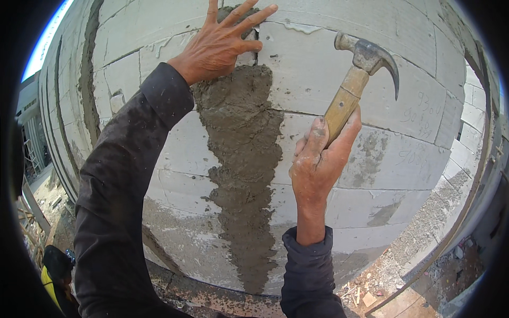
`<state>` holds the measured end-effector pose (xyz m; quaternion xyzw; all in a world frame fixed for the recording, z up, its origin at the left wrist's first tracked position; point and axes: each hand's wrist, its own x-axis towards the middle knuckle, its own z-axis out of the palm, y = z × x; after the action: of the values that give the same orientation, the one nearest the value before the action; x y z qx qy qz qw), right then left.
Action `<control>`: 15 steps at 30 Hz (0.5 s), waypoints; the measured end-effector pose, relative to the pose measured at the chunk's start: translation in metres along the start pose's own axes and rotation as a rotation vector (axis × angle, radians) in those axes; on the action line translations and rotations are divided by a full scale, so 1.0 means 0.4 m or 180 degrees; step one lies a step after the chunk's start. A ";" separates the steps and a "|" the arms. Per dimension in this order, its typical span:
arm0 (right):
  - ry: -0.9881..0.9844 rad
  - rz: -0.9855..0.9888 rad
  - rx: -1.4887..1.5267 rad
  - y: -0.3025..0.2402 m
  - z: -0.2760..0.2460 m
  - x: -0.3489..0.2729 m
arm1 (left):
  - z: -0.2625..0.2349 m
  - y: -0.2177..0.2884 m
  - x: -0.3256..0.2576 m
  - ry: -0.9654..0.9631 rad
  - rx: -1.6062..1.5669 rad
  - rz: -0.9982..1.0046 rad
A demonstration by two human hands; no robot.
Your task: The person applies wet mortar to a vertical wall using a trowel and later hammers a nail into the plastered section.
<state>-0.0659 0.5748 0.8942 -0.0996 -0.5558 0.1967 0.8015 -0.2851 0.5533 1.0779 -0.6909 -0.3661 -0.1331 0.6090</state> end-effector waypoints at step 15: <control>-0.0332 -0.0257 -0.1181 0.044 0.048 0.001 | -0.011 0.018 0.007 -0.0056 0.0103 -0.0158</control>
<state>-0.0874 0.5898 0.8946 -0.2129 -0.6269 0.0635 0.7467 -0.2772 0.5501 1.0752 -0.6729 -0.3906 -0.1362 0.6133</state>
